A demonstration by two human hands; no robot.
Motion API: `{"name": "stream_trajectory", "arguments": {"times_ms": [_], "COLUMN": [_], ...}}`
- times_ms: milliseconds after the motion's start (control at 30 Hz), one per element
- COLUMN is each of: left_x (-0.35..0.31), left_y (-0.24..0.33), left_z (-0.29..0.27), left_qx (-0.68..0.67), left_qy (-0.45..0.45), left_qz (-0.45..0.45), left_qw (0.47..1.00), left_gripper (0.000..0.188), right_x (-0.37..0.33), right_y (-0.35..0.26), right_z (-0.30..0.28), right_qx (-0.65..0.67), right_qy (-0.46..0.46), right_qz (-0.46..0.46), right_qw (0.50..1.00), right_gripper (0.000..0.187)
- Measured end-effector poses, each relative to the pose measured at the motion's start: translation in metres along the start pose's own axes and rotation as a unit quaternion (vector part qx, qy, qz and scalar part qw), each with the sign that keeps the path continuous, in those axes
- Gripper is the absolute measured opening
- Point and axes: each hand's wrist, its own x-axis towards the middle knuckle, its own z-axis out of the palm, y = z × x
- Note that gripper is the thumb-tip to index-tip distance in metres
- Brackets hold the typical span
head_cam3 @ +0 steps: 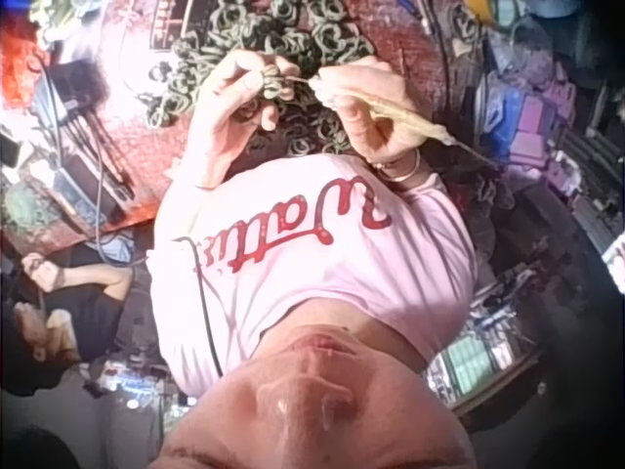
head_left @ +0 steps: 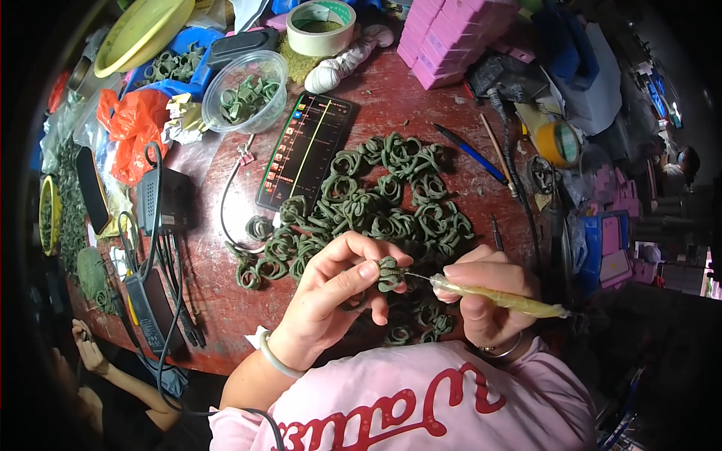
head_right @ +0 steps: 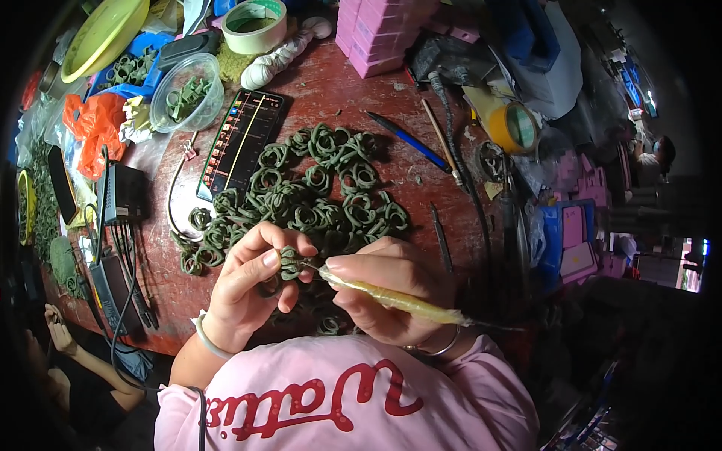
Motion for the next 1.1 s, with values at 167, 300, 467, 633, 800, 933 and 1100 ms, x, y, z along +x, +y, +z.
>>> {"name": "stream_trajectory", "arguments": {"times_ms": [167,300,467,633,800,933,1100], "left_x": [0.001,0.000,0.001,0.004,0.004,0.002,0.001], "left_y": [0.002,0.002,0.001,0.000,-0.001,0.001,0.002], "left_z": [0.000,-0.009,-0.009,-0.014,-0.016,-0.013,-0.001], "left_qx": [-0.032,-0.052,-0.026,-0.124,-0.115,-0.053,-0.014], "left_qy": [0.022,-0.009,-0.029,-0.048,-0.054,-0.048,0.018], "left_qz": [-0.007,-0.008,-0.011,-0.010,-0.012,0.003,0.010], "left_qw": [0.999,0.999,0.999,0.991,0.992,0.997,1.000], "left_gripper": [0.017,0.012,0.008,0.012,0.012,0.011,0.017], "right_x": [0.003,0.004,0.008,0.002,0.012,0.013,0.010], "right_y": [0.002,0.001,0.000,0.000,-0.001,0.003,0.004], "right_z": [0.003,0.006,0.006,0.003,0.006,0.006,0.005], "right_qx": [-0.011,-0.022,-0.028,0.002,0.008,-0.012,0.001], "right_qy": [-0.008,-0.013,-0.040,0.017,-0.022,-0.037,-0.015], "right_qz": [0.003,-0.010,-0.084,-0.058,-0.043,-0.033,-0.041], "right_qw": [1.000,1.000,0.995,0.998,0.999,0.999,0.999], "right_gripper": [0.027,0.031,0.037,0.033,0.027,0.030,0.029]}}
